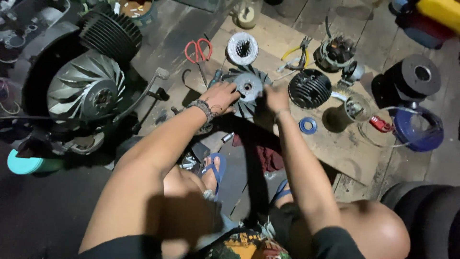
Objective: Manually cleaning and inspecting the blades of a motorcycle engine flywheel.
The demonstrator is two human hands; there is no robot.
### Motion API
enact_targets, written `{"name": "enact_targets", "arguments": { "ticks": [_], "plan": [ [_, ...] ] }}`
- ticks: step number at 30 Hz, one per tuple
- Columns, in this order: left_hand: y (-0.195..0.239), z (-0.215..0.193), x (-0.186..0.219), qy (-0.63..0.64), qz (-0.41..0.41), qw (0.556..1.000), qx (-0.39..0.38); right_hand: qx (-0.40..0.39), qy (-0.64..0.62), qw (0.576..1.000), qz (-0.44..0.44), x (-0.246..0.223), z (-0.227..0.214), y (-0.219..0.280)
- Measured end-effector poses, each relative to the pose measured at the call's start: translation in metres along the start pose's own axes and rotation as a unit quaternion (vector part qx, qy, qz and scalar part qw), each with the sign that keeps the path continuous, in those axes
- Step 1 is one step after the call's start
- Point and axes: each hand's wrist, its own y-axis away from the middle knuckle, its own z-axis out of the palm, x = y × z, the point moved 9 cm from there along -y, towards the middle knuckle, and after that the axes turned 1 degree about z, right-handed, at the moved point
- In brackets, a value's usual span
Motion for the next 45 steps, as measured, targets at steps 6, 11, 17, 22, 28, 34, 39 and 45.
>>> {"name": "enact_targets", "arguments": {
  "ticks": [6,11,17,22,28,34,39,45],
  "plan": [
    [0.001,-0.001,-0.002,-0.003,0.003,1.000,0.013,0.129,-0.079,0.960,-0.236,-0.063,-0.033,0.125],
    [0.001,0.000,-0.001,0.007,0.009,1.000,0.007,0.181,0.079,0.900,-0.389,-0.076,-0.018,0.154],
    [0.001,-0.003,-0.001,0.002,0.018,1.000,0.016,0.180,0.116,0.882,-0.420,-0.080,-0.008,0.159],
    [0.002,0.000,-0.002,-0.013,0.018,0.999,0.031,0.260,0.237,0.770,-0.532,-0.078,0.010,0.173],
    [0.001,0.006,0.002,-0.009,0.027,0.999,0.027,0.277,0.303,0.727,-0.551,-0.080,0.022,0.183],
    [-0.010,0.025,-0.005,-0.056,0.020,0.998,0.006,0.133,0.265,0.909,-0.293,-0.092,0.014,0.111],
    [-0.009,0.030,-0.005,-0.030,0.015,0.999,-0.010,-0.021,0.161,0.981,-0.105,-0.052,0.018,0.038],
    [-0.006,0.013,-0.002,-0.008,0.007,1.000,-0.021,0.033,-0.111,0.992,-0.046,0.019,0.018,0.021]
  ]
}}
